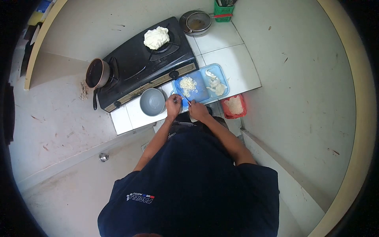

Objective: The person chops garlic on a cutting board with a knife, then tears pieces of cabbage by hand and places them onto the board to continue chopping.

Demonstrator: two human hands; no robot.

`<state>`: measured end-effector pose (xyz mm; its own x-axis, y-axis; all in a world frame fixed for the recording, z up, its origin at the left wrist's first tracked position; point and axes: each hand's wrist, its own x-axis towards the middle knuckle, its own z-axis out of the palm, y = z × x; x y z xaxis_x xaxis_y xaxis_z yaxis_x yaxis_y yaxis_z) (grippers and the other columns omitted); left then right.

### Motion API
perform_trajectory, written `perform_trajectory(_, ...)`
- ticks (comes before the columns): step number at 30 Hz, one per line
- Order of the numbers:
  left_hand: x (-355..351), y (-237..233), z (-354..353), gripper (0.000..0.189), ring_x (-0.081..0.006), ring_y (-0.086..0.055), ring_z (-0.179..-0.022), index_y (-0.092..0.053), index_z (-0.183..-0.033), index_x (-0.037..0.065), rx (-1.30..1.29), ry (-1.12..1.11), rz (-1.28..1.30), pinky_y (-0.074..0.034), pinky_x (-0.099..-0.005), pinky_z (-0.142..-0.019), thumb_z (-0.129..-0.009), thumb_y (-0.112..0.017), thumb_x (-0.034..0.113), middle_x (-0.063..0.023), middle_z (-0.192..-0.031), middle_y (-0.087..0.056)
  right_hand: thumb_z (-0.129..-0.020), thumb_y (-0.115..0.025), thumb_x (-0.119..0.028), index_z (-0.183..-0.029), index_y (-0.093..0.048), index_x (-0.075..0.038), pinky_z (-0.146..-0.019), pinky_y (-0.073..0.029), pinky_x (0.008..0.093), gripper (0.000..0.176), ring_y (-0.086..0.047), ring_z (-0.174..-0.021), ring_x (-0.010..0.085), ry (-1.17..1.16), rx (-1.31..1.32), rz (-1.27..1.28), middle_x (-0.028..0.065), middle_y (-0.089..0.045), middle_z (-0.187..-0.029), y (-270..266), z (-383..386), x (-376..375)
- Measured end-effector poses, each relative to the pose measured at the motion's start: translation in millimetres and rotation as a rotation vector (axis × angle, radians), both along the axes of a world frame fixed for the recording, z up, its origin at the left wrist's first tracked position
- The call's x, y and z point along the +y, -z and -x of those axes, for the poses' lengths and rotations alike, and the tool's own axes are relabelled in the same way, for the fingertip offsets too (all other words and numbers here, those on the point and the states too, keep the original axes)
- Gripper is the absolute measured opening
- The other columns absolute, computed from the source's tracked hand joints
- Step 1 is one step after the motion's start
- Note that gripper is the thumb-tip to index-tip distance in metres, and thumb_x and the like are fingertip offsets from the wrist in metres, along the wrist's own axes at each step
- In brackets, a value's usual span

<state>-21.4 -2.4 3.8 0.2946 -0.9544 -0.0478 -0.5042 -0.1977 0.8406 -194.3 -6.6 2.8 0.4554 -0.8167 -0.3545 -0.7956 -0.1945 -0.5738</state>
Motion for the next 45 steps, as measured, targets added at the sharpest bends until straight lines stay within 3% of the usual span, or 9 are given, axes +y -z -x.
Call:
perform_trajectory(9, -0.8, 1.8, -1.7, 0.01, -0.031, -0.073, -0.084, -0.071, -0.093, -0.002, -0.053, 0.008, 0.001, -0.057, -0.0386, -0.077, -0.087, -0.066, 0.004, -0.0184, -0.09, -0.073, -0.098, -0.053, -0.029, -0.105, -0.052, 0.007, -0.068, -0.056, 0.0565, 0.037, -0.069, -0.074, 0.0467, -0.043, -0.074, 0.05, 0.0283, -0.068, -0.077, -2.8, 7.4, 9.0)
perform_trajectory(22, -3.3, 4.2, -5.5, 0.009, -0.0306, -0.073, -0.084, -0.071, -0.09, -0.003, -0.094, 0.072, 0.053, -0.057, -0.0376, -0.078, -0.087, -0.064, 0.002, -0.0182, -0.089, -0.073, -0.098, -0.052, -0.029, -0.101, -0.053, 0.006, -0.069, -0.057, 0.0558, 0.035, -0.07, -0.074, 0.0459, -0.038, -0.043, 0.066, 0.028, -0.068, -0.078, 6.8, -3.6, 3.6)
perform_trajectory(30, -1.5, 9.4, -0.5, 0.007, -0.0276, -0.074, -0.08, -0.072, -0.089, -0.001, -0.02, -0.05, 0.004, -0.057, -0.0368, -0.074, -0.085, -0.067, 0.001, -0.0167, -0.086, -0.074, -0.098, -0.05, -0.029, -0.103, -0.053, 0.007, -0.072, -0.056, 0.0564, 0.037, -0.07, -0.078, 0.0455, -0.013, -0.021, 0.012, 0.0281, -0.068, -0.08, 6.2, -5.6, 3.4)
perform_trajectory(45, -2.5, 11.4, -4.8, 0.011, -0.0248, -0.075, -0.084, -0.074, -0.092, -0.002, -0.017, -0.012, -0.015, -0.056, -0.0344, -0.078, -0.085, -0.068, 0.003, -0.0154, -0.088, -0.075, -0.098, -0.054, -0.031, -0.105, -0.053, 0.005, -0.072, -0.056, 0.0565, 0.037, -0.069, -0.08, 0.0469, -0.023, -0.072, -0.006, 0.0295, -0.068, -0.084, -5.2, 8.3, 11.0)
